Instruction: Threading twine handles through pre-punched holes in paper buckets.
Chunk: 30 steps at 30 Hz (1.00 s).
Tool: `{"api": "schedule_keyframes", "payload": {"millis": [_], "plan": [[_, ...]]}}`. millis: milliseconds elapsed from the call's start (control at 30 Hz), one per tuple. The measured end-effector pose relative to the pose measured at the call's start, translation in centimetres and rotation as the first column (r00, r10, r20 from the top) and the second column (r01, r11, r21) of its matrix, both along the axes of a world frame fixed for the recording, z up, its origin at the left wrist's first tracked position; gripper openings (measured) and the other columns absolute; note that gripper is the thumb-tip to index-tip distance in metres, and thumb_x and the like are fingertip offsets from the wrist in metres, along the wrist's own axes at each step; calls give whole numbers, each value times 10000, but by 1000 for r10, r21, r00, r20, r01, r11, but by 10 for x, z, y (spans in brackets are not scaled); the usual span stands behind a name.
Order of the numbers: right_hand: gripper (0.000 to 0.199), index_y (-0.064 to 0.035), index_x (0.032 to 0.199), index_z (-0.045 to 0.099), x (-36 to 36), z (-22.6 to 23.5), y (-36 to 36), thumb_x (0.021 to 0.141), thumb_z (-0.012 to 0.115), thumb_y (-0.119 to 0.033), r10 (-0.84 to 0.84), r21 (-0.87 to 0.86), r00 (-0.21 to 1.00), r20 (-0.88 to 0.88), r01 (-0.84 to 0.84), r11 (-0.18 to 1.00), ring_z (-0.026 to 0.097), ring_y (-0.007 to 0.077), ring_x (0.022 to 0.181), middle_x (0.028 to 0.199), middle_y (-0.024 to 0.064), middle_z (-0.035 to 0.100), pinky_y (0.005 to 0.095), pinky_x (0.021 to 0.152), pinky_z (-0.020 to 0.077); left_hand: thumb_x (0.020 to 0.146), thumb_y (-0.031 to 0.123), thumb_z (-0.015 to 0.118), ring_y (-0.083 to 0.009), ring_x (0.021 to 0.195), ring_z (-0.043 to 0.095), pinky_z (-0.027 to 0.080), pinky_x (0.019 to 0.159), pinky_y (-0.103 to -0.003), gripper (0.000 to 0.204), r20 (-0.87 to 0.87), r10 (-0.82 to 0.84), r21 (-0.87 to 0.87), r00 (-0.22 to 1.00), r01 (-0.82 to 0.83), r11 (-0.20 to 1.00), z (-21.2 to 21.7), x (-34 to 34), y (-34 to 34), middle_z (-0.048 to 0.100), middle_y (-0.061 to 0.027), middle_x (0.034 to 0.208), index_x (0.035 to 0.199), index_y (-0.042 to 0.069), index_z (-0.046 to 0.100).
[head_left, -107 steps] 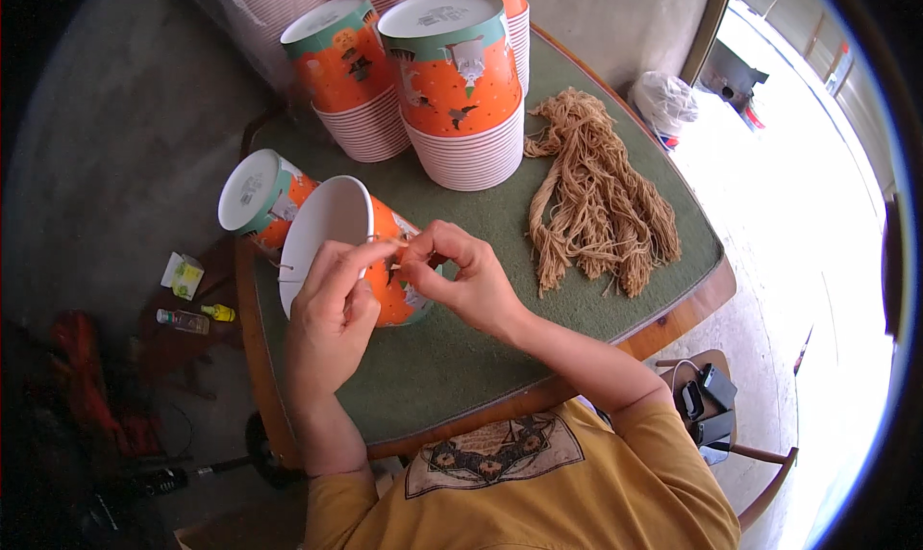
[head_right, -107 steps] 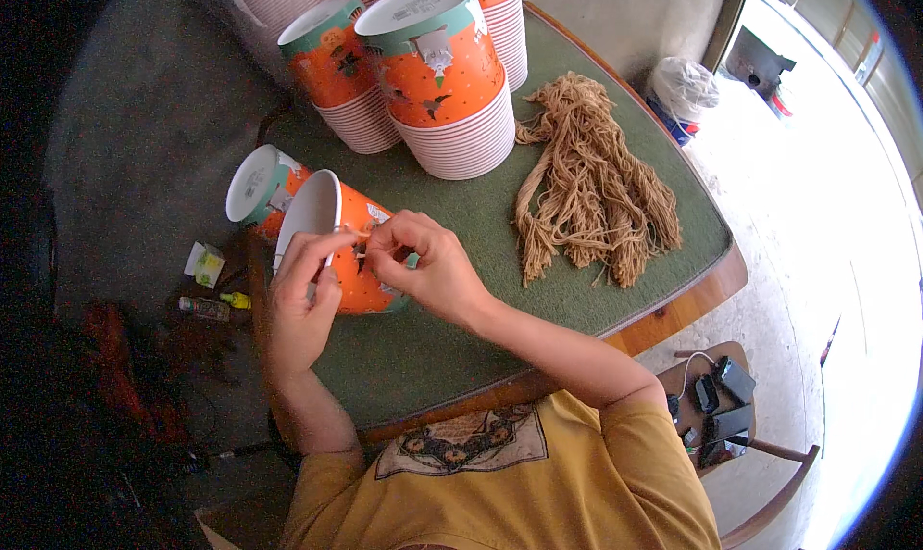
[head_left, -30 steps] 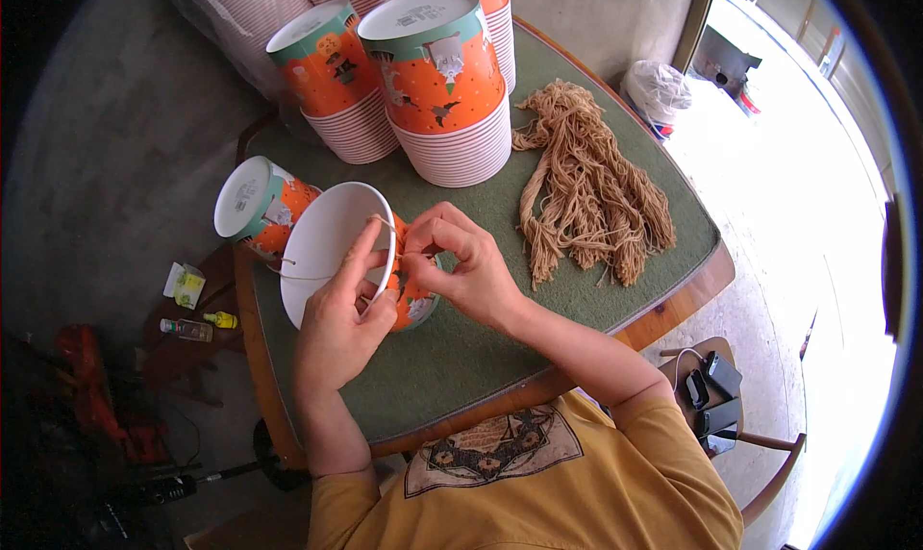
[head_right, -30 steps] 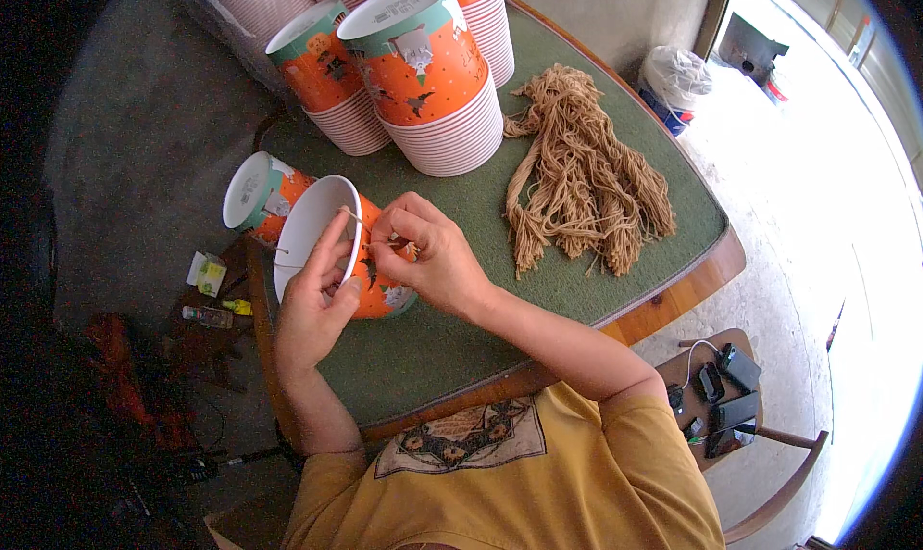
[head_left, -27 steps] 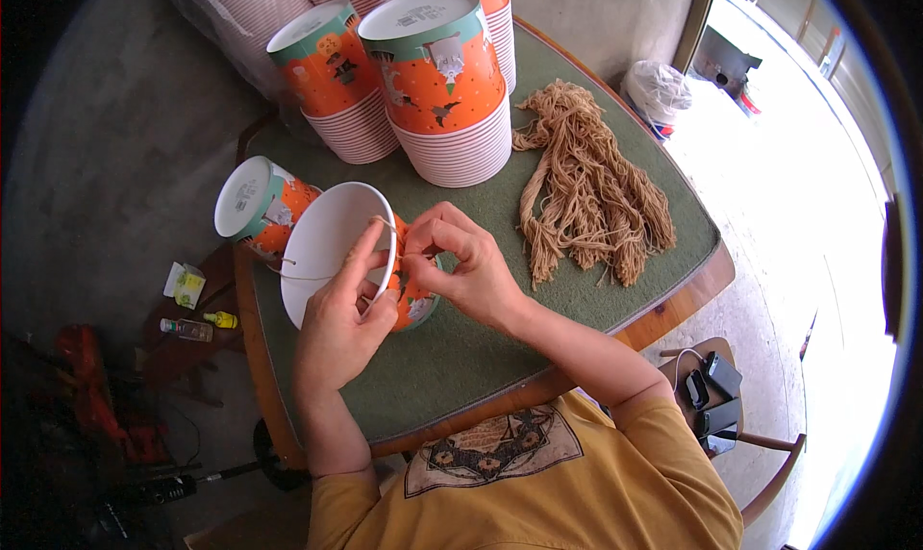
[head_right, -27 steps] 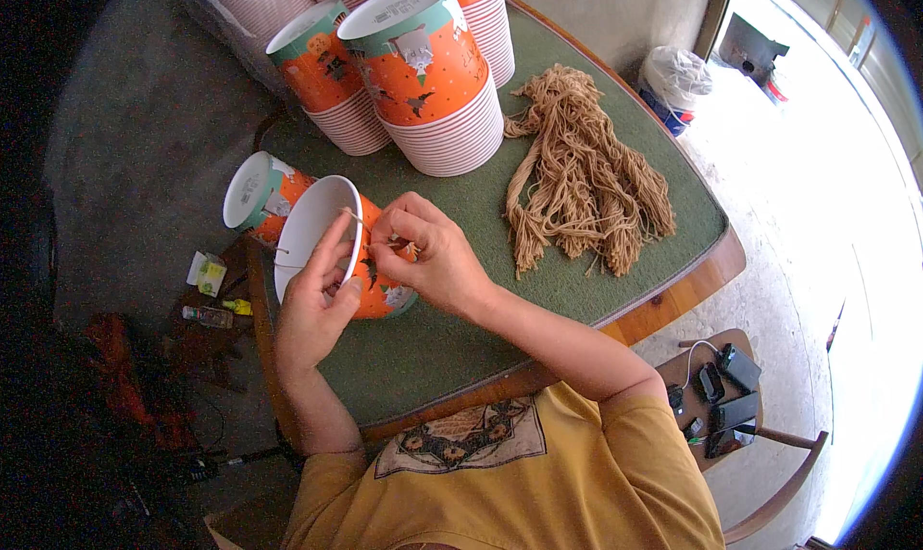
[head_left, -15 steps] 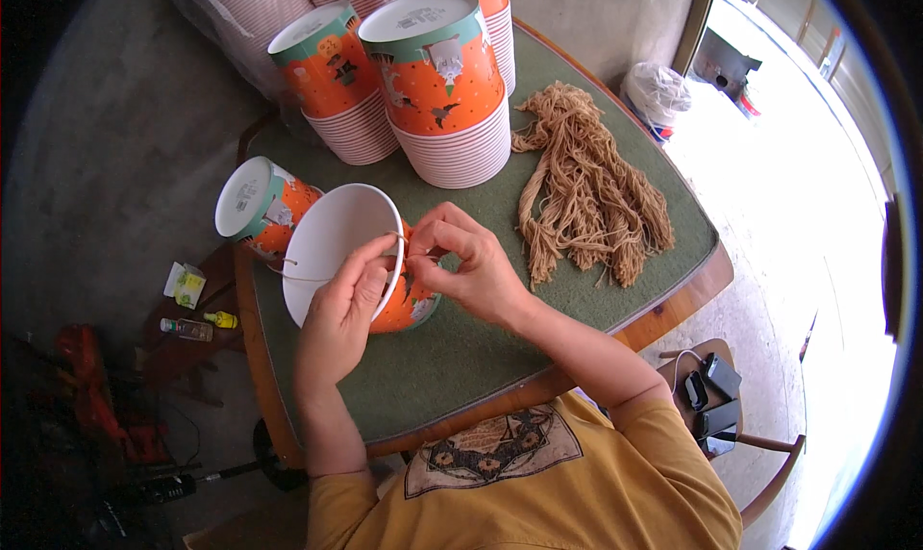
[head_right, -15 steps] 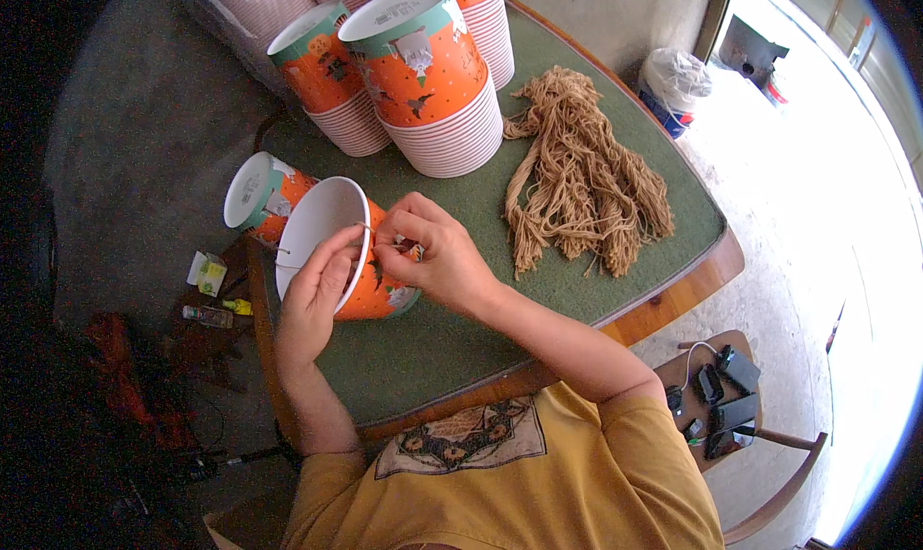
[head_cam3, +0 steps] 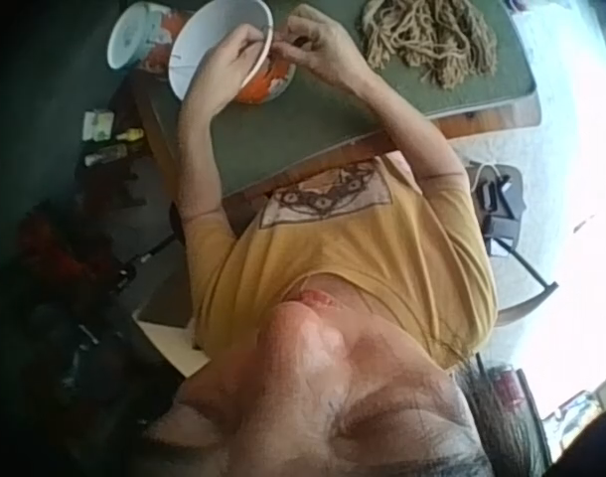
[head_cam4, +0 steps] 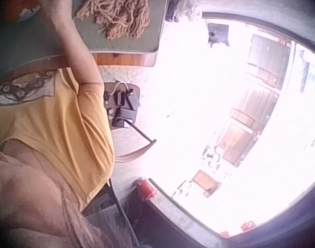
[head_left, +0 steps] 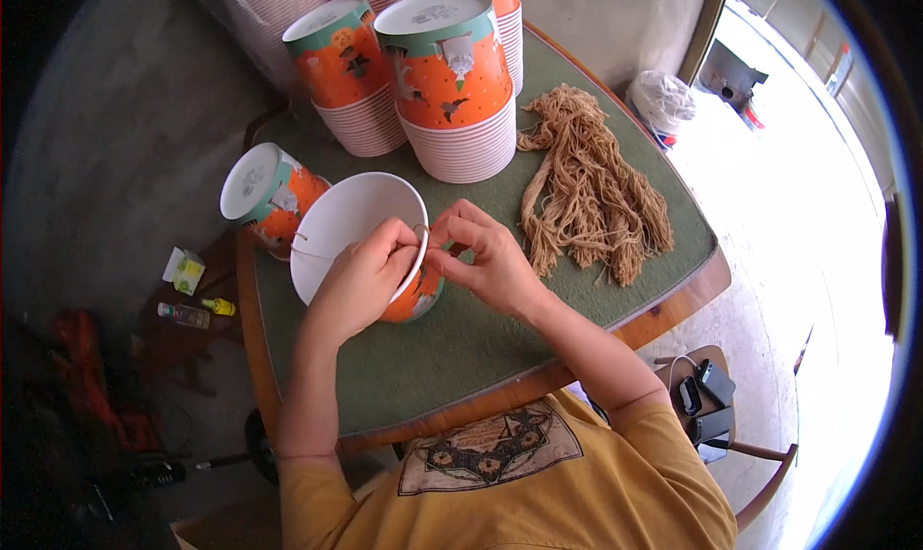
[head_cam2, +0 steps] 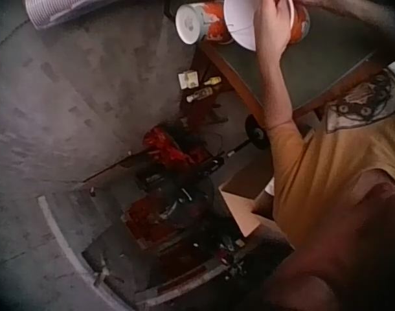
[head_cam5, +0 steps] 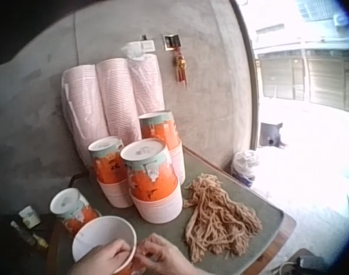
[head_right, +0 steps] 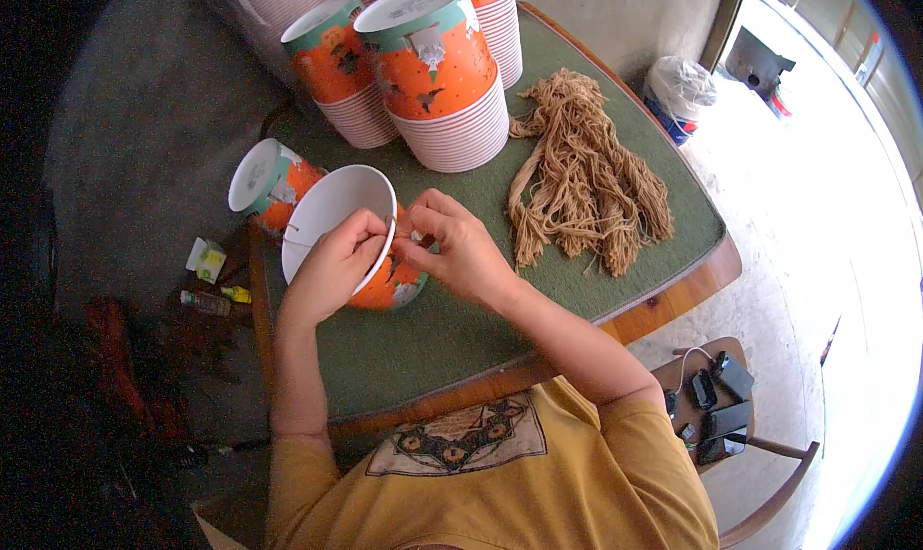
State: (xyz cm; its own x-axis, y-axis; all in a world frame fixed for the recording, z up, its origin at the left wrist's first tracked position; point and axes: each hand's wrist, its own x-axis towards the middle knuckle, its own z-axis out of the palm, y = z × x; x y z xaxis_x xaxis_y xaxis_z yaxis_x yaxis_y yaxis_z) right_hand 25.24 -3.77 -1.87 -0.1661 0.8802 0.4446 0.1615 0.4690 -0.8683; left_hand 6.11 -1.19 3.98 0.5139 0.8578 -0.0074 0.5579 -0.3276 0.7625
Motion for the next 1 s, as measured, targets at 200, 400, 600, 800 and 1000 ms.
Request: {"api": "schedule_keyframes", "payload": {"millis": [200,400,600,800,1000], "plan": [[132,-14,954,614,2,-1,-4,901,677,-116,-6,-36,1000,17,6,999,597,114,803,943,39,591,250,661,483,980,157,513,-397,882,638,491,741,-465,128,-167,31,141,985,-7,990,1,10,-7,654,-192,926,991,30,507],[136,-64,1051,555,14,8,-3,975,599,-168,247,-513,905,-347,-404,758,539,20,734,793,-54,566,186,574,404,984,146,510,-395,875,639,495,726,-477,111,-210,145,336,967,-68,939,5,10,-18,644,-188,915,994,38,485],[163,-39,1065,558,12,9,6,954,623,-139,148,-230,920,-363,-242,943,515,26,722,817,-33,582,199,650,431,976,87,513,-360,857,635,499,745,-450,68,-33,284,518,958,-227,825,17,8,-32,587,-166,905,1016,45,478],[144,-53,977,684,9,20,9,868,721,-138,44,321,996,82,-68,944,564,155,846,870,47,551,286,736,468,951,57,554,-322,950,576,481,797,-427,81,27,124,626,992,-114,771,27,19,-43,488,-127,1032,1011,28,507],[127,-39,932,702,9,20,3,849,740,-126,131,66,991,9,-131,989,570,202,885,914,63,547,321,765,484,806,-23,678,-268,910,633,528,701,-333,340,162,-231,684,959,60,727,51,27,-83,578,-153,1086,1127,68,618]]}}
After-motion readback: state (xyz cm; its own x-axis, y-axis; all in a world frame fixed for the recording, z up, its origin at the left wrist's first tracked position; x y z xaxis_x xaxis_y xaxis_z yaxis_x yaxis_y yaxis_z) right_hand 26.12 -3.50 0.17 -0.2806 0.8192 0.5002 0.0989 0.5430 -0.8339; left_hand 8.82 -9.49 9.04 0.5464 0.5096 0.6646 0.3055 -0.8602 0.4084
